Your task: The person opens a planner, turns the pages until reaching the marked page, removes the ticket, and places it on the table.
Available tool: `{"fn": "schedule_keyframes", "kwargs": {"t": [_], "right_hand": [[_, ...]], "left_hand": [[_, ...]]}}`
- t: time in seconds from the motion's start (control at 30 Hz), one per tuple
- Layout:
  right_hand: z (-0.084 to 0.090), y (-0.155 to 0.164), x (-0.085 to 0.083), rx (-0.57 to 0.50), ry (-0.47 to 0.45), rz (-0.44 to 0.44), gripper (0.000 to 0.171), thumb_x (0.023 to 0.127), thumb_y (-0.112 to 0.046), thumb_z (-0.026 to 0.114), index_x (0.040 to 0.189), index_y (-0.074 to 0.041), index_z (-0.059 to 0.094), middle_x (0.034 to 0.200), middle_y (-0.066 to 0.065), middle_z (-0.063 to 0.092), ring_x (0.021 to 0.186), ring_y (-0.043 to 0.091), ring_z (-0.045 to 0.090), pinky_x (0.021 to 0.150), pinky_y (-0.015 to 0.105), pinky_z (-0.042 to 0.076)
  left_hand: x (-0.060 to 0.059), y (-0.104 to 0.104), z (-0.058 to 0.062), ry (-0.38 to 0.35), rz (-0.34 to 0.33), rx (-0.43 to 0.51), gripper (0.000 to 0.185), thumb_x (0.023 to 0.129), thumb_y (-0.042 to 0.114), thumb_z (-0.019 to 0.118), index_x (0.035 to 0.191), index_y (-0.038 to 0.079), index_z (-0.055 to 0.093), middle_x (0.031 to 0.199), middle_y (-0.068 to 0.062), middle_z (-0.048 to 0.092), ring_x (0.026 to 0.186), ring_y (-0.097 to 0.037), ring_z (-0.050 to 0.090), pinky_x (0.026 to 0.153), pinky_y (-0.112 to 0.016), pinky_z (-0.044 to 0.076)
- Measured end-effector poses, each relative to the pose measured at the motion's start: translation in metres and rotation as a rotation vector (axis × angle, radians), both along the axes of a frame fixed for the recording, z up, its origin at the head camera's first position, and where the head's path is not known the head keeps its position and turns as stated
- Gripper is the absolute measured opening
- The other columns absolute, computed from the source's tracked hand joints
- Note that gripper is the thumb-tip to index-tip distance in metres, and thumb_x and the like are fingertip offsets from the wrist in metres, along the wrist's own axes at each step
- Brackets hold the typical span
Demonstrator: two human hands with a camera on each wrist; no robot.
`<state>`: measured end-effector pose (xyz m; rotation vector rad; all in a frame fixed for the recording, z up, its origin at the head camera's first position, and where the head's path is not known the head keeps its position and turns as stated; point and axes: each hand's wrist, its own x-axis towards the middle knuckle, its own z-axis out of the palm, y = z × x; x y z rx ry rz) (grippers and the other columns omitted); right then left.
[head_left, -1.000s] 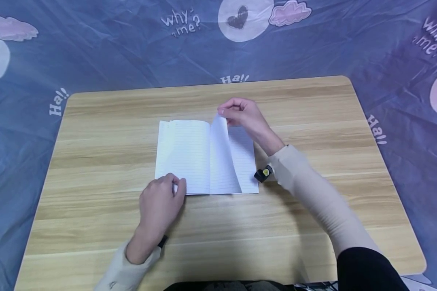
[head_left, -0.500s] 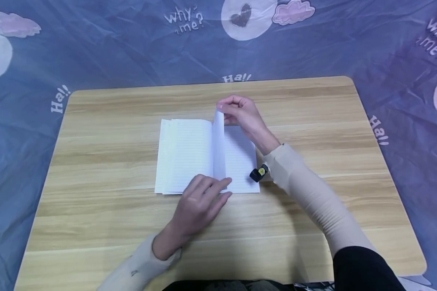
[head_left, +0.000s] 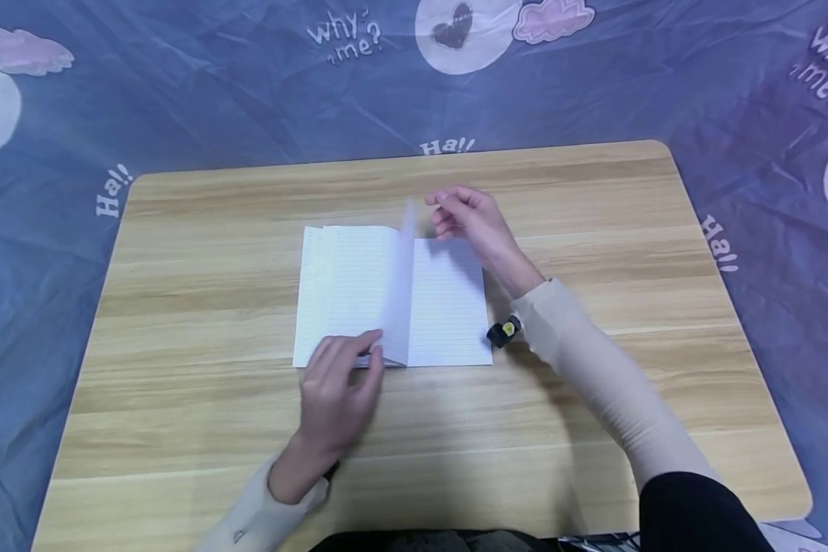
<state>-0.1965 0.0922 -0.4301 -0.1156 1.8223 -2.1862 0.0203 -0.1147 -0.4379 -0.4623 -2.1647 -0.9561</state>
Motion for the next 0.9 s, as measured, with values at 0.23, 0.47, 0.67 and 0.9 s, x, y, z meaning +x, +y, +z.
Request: {"fn": "schedule_keyframes", "kwargs": {"t": [0.23,0.47,0.67,0.9], "right_hand": [[-0.018,0.034,-0.003,0.628,0.243,0.101,0.012,0.096,-0.012,0.068,0.107,-0.007,0.071,0.09,0.012,0.066,0.076,0.024,0.058,0.068,0.032,0.049],[-0.024,0.05,-0.004,0.955,0.364,0.197,0.022,0.092,-0.013,0.072,0.114,-0.01,0.071,0.095,0.006,0.06,0.087,0.022,0.054,0.076,0.036,0.045],[-0.026,0.057,-0.001,1.013,0.387,0.232,0.028,0.09,-0.016,0.076,0.116,-0.008,0.071,0.096,0.008,0.057,0.087,0.024,0.052,0.077,0.036,0.043],[-0.028,0.061,0.001,1.036,0.426,0.238,0.024,0.089,-0.014,0.076,0.113,-0.009,0.071,0.098,0.007,0.056,0.09,0.023,0.052,0.08,0.037,0.044]], "left_hand": [[0.009,-0.034,-0.008,-0.135,0.129,0.045,0.013,0.085,0.001,0.067,0.097,-0.001,0.072,0.08,-0.009,0.069,0.072,-0.023,0.062,0.072,-0.032,0.05],[0.012,-0.052,-0.013,-0.326,0.205,-0.019,0.011,0.081,-0.009,0.068,0.088,-0.002,0.069,0.077,-0.009,0.067,0.069,-0.02,0.06,0.066,-0.032,0.049],[0.006,-0.056,-0.016,-0.523,0.251,-0.102,0.011,0.08,-0.009,0.067,0.083,0.001,0.069,0.067,-0.003,0.057,0.063,-0.019,0.052,0.061,-0.034,0.043],[-0.002,-0.057,-0.02,-0.808,0.223,-0.177,0.007,0.085,-0.004,0.068,0.088,0.002,0.069,0.064,-0.002,0.052,0.06,-0.02,0.048,0.057,-0.035,0.041]]}}
